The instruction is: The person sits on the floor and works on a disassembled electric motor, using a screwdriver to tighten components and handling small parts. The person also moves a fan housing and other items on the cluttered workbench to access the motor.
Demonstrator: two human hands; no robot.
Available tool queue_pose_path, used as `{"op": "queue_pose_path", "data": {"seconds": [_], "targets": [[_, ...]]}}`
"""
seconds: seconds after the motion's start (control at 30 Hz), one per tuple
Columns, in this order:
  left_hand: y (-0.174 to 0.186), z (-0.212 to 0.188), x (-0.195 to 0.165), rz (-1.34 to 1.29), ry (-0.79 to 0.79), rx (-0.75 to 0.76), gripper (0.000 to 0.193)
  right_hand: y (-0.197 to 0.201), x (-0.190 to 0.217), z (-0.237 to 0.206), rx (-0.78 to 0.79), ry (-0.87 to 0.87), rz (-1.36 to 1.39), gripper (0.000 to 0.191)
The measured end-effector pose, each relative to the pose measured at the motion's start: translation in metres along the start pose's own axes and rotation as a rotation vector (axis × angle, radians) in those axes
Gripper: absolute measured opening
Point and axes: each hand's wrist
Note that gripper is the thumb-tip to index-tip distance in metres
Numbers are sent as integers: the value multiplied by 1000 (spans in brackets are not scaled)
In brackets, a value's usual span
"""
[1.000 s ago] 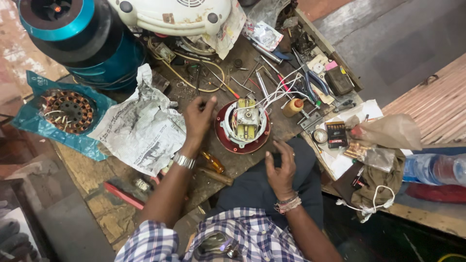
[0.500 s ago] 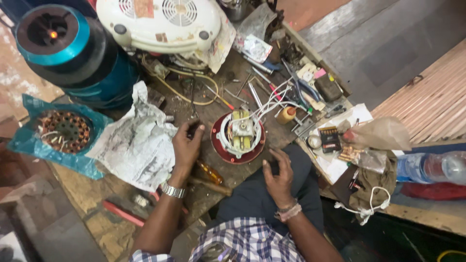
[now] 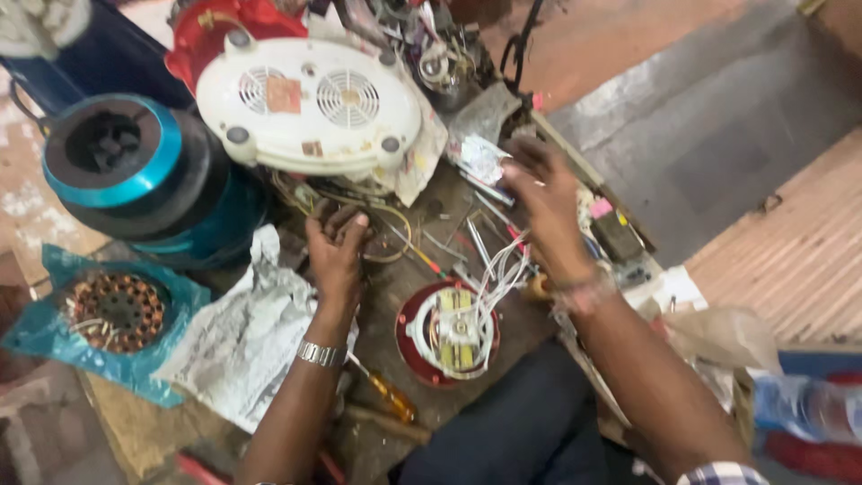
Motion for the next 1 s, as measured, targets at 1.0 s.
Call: {"op": "queue_pose_path", "data": {"seconds": [1.0], "targets": [[-56, 139, -20, -293, -415, -248, 81, -132, -90, 128, 253, -330, 470, 46]]}}
Point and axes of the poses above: each hand's wrist, its own z-axis towards the middle knuckle, its own y-axis out of the back of the hand, x = y × z, and after that the axes turned 13 degrees about -z, right-handed
